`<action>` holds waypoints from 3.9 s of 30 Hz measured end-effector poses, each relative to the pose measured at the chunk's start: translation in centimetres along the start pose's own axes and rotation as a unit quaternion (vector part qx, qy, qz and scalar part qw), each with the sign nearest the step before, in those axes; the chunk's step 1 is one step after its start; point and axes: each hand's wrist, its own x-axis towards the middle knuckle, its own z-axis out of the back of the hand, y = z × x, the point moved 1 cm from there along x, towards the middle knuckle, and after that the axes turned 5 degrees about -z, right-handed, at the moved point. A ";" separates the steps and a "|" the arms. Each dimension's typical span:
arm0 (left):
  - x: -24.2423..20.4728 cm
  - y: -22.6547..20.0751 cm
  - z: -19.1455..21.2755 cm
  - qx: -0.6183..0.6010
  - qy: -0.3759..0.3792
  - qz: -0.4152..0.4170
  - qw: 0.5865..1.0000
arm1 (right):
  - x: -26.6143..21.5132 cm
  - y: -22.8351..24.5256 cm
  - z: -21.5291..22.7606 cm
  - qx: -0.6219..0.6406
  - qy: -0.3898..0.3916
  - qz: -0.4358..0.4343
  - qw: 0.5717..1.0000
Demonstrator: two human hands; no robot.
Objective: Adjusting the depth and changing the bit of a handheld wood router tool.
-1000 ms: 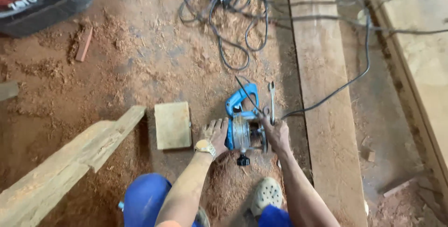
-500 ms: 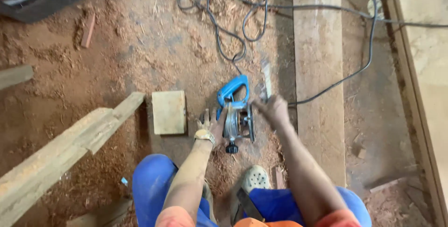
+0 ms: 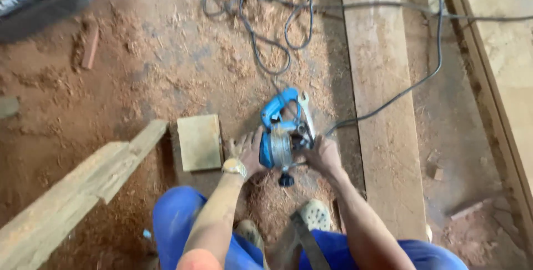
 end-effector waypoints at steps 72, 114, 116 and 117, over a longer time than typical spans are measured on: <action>-12.9 -8.9 9.8 -0.521 0.093 0.045 0.847 | -20.8 2.5 2.0 0.462 -0.021 -0.215 0.860; -5.1 -5.7 4.1 -0.402 0.164 0.023 0.901 | 0.6 -4.2 -4.8 0.261 -0.041 -0.249 0.932; -4.2 -5.2 2.6 -0.380 0.162 0.017 0.911 | 1.1 -3.9 -4.7 0.257 -0.027 -0.253 0.933; -3.9 -4.7 1.0 -0.416 0.178 0.035 0.891 | 1.1 -3.9 -4.6 0.254 -0.032 -0.261 0.931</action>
